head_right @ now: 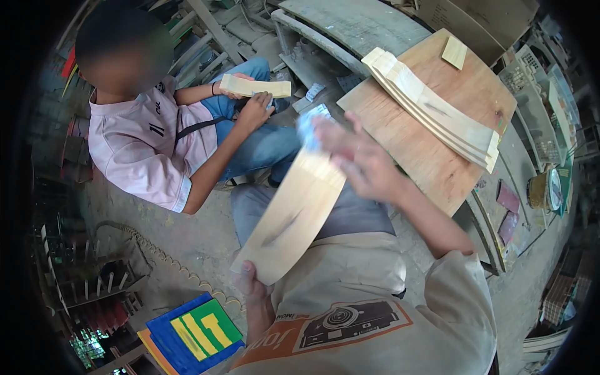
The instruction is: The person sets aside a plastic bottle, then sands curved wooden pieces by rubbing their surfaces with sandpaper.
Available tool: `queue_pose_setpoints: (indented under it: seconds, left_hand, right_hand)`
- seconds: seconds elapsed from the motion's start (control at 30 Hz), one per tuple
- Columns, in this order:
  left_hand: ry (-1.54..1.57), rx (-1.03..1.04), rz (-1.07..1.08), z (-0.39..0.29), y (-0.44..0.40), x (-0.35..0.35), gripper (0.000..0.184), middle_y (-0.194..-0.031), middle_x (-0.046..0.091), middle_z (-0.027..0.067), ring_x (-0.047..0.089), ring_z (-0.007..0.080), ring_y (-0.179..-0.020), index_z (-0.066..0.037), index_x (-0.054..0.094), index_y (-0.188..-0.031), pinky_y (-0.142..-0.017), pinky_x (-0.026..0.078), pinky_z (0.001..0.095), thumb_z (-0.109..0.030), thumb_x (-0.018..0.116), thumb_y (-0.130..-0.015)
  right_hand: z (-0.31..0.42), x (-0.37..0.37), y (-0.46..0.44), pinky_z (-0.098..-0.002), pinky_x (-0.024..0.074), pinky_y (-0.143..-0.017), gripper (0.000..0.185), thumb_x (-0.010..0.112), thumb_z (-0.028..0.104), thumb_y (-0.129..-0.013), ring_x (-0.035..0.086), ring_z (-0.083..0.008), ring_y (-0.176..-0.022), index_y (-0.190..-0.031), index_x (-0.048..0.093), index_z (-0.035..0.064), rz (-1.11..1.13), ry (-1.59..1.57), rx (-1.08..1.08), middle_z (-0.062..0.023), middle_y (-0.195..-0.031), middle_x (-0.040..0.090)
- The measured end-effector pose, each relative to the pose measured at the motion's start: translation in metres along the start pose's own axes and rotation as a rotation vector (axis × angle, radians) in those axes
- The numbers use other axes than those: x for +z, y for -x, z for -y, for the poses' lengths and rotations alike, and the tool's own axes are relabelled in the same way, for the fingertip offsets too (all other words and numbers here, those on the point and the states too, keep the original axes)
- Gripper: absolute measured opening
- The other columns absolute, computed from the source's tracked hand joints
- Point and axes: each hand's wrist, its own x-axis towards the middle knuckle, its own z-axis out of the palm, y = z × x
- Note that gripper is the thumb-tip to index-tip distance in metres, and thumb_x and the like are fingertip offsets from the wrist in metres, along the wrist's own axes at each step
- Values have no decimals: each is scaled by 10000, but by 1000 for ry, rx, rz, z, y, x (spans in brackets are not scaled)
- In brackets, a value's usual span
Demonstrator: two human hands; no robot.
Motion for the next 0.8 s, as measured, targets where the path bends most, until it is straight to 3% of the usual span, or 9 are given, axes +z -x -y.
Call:
queue_pose_setpoints:
  seconds: [0.1,0.23,0.43,0.53,0.6,0.63,0.67,0.73,0.8]
  left_hand:
    - [35,-6,-58,-6,-1,2,405,-905,651,162,621,198,-795,105,595,-995,-730,492,292,-248,692,-821]
    - [12,-12,20,-4,0,8,423,-907,653,163,621,194,-792,111,591,-1018,-718,496,296,-264,667,-838]
    - [-46,-18,1,-5,-14,25,428,-918,650,161,614,184,-820,113,590,-1054,-750,481,278,-268,626,-861]
    - [-79,15,7,-4,-12,27,422,-922,647,159,608,180,-821,110,591,-1057,-751,467,258,-270,612,-875]
    - [-86,31,12,-6,-18,38,421,-925,646,158,605,177,-819,108,591,-1057,-746,461,247,-277,605,-886]
    - [-7,9,-15,-8,-21,47,426,-933,647,157,605,176,-822,106,591,-1062,-744,460,246,-286,599,-897]
    - [64,-20,-46,-10,-22,52,431,-941,648,156,605,175,-826,105,590,-1067,-742,459,244,-295,592,-908]
    - [34,-2,8,-10,-25,51,432,-945,647,153,610,177,-834,104,587,-1073,-746,465,250,-298,585,-917]
    - [22,17,59,-9,-23,50,433,-949,647,149,615,179,-843,103,585,-1078,-751,470,255,-301,579,-925]
  right_hand:
    - [37,3,2,-509,119,-1145,382,476,53,-894,422,-271,-1334,-1261,582,61,240,31,-180,-116,-1358,528]
    - [-25,-14,-9,-458,93,-1163,419,414,64,-902,428,-233,-1331,-1292,564,79,89,222,7,-98,-1381,512]
    - [29,8,1,-491,97,-1157,413,387,27,-916,435,-228,-1325,-1281,572,88,255,25,-136,-99,-1393,498]
    - [-25,-8,-9,-486,108,-1158,435,394,4,-909,441,-228,-1320,-1300,560,97,79,169,-51,-70,-1395,499]
    - [9,8,-3,-485,110,-1157,405,411,49,-922,442,-242,-1320,-1290,570,103,45,66,-62,-61,-1390,507]
    - [33,10,2,-486,115,-1156,390,425,91,-925,433,-248,-1329,-1286,573,93,248,168,-134,-61,-1377,521]
    - [50,18,3,-476,105,-1160,390,439,105,-913,433,-237,-1329,-1276,578,75,331,-39,-286,-53,-1360,539]
    - [31,14,3,-499,116,-1150,390,449,89,-897,438,-241,-1325,-1260,585,56,361,-106,-298,-48,-1354,544]
    - [-2,-2,-9,-533,134,-1132,380,458,125,-902,432,-265,-1328,-1252,594,67,93,85,-130,-51,-1361,539]
